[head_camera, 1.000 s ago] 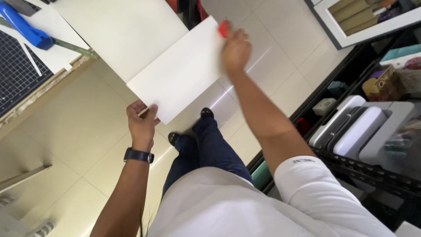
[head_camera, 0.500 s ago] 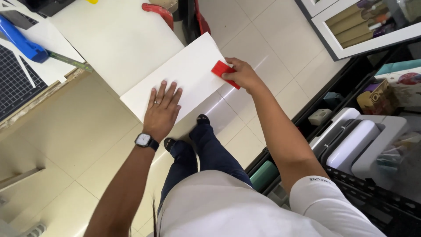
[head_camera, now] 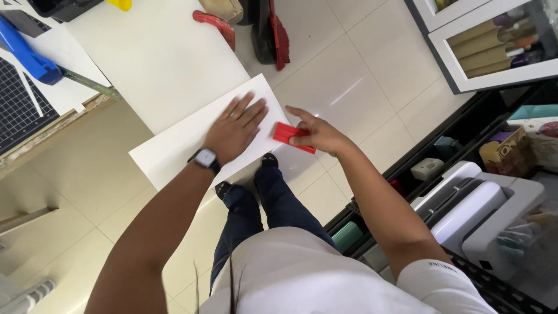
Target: Applying a white adhesive film to a drawer front using a roller for primer and a squeegee for smoothing.
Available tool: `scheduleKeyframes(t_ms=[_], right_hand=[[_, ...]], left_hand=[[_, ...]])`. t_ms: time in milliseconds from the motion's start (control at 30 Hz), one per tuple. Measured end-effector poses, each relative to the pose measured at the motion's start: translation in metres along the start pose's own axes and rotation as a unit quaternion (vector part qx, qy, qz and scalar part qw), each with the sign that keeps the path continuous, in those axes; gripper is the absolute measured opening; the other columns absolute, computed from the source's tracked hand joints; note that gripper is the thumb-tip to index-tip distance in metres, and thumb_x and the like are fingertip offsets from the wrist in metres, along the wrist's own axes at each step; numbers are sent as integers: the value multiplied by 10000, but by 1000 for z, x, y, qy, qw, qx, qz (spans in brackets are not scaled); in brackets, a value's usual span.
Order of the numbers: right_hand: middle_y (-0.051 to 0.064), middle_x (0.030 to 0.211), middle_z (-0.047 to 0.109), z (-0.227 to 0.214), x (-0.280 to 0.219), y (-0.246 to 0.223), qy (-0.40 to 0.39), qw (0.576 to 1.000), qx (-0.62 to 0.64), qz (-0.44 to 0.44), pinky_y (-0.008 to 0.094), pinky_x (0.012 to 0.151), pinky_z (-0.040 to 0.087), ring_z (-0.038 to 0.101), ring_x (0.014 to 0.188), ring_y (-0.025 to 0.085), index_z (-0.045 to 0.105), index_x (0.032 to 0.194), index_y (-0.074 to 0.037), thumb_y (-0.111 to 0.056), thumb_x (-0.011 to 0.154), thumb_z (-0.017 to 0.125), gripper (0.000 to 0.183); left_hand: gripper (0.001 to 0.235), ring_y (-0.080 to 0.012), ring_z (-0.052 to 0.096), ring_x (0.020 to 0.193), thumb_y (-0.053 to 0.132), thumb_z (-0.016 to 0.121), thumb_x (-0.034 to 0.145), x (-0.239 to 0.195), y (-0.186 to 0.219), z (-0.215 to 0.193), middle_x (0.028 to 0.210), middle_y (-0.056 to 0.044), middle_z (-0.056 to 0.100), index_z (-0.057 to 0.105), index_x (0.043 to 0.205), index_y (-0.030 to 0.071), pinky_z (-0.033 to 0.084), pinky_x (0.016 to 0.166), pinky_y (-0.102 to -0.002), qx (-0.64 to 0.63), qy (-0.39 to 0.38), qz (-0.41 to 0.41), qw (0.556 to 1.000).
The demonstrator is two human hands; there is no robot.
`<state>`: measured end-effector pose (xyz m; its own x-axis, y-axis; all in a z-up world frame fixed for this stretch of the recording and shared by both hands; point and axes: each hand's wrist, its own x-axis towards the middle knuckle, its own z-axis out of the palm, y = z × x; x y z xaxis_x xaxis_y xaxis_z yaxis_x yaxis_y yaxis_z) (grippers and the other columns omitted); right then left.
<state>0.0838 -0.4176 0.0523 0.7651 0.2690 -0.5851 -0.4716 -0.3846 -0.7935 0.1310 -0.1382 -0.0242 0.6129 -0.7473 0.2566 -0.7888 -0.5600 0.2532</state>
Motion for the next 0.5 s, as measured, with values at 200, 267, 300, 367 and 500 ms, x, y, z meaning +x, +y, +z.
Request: scheduleKeyframes(t_ms=[200,267,300,367,500], right_hand=[[129,1145,720,-17,-1,38,276,914,-194,-225,442,979,499,671,1104,364,651,1368,-128,-158,943,755,439],[32,987,652,-19,2,42,293,834,-344,-317,419,863,486,628,952,293,671,1322,-152,-191,935,758,398],[32,987,652,-17,5,38,293,833,-344,-320,419,863,486,628,952,293,671,1322,-152,-191,935,758,398],[-6,962,618,-9,5,34,271,805,-389,-357,394,833,457,595,933,243,701,1265,-192,-184,950,721,316],[39,950,601,-8,18,24,226,773,-428,-410,432,857,428,578,922,289,691,1209,-188,-167,996,643,220]], left_hand=[[448,-275,308,1548,377,427,1125,49,-9,34,1529,-11,552,532,1506,166,151,1288,-471,8,-7,44,999],[397,-245,374,1518,433,454,1115,56,-14,42,1380,7,648,632,1360,177,147,1297,-459,29,-8,59,998],[397,-245,374,1518,433,454,1115,58,-12,36,1380,7,648,632,1360,177,147,1297,-459,32,-6,59,998],[486,-273,312,1548,490,414,1121,56,-3,25,1505,-35,571,583,1435,160,122,1312,-463,37,7,37,999],[678,-392,220,1558,446,442,1105,22,35,-7,1682,-196,299,310,1629,36,156,1269,-526,53,42,-98,993]])
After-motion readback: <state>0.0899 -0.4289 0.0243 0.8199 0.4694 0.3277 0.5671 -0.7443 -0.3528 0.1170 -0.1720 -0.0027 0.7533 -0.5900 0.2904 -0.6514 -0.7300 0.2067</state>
